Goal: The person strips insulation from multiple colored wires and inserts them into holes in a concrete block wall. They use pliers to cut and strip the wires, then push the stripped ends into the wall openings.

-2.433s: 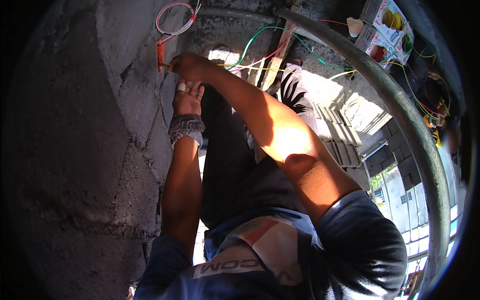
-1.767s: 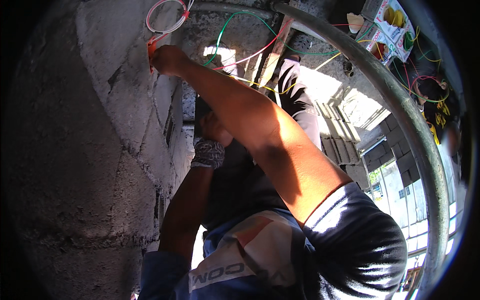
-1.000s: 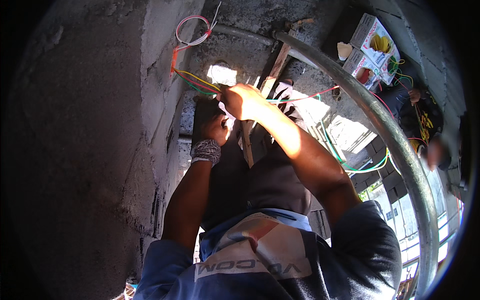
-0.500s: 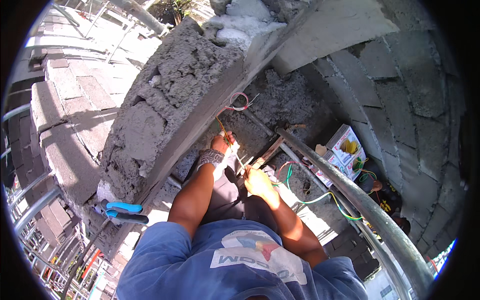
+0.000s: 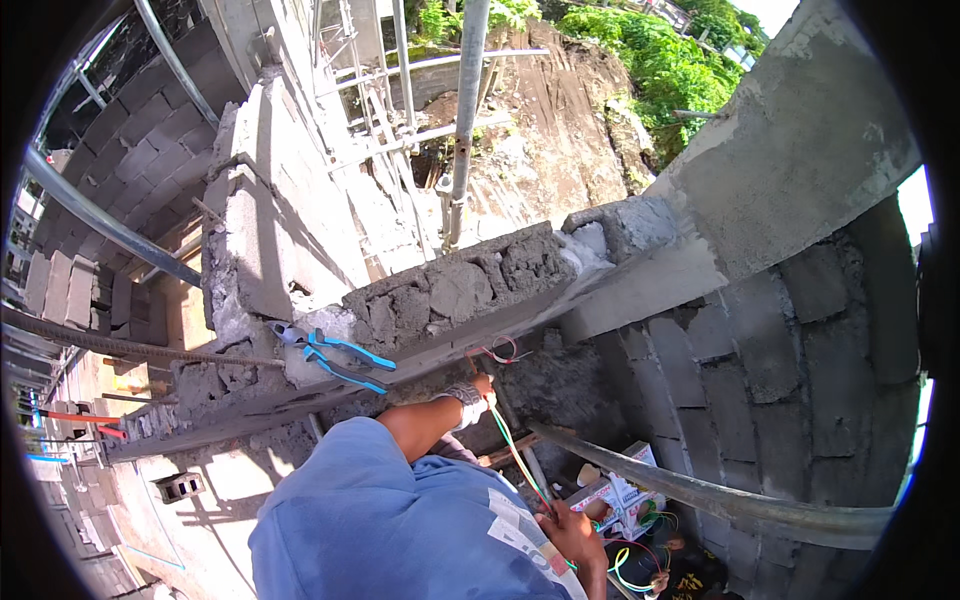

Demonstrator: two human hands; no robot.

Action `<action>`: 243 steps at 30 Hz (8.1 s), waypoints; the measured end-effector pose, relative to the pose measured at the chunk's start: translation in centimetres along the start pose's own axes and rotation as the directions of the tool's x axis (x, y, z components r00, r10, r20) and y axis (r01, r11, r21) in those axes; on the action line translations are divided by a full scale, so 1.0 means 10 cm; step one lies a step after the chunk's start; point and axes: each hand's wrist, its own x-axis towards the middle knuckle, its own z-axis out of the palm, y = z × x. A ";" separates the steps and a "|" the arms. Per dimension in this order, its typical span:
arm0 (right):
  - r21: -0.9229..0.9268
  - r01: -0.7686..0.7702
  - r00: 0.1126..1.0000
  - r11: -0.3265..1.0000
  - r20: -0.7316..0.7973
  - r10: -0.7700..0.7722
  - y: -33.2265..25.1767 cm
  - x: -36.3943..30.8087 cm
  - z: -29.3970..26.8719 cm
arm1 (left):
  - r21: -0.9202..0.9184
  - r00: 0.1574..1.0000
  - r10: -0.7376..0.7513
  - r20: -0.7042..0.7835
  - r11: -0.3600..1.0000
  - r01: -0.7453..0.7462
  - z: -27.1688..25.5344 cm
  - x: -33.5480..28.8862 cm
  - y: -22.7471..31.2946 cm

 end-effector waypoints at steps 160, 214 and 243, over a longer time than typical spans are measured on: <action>-0.294 0.304 0.752 0.906 -0.509 -0.418 0.96 -1.56 -0.89 | 0.331 0.509 -0.362 0.780 -0.451 -0.829 0.87 -2.17 -1.47; 0.266 -0.034 0.604 0.963 -0.763 0.232 1.10 -1.36 -0.98 | 0.434 0.372 -0.803 0.466 -0.158 -0.887 2.52 -2.83 -1.89; 0.312 0.948 0.218 -0.056 -0.512 0.831 2.51 -0.58 0.79 | 0.722 0.583 -0.731 0.355 -0.182 -0.668 2.35 -2.14 -2.99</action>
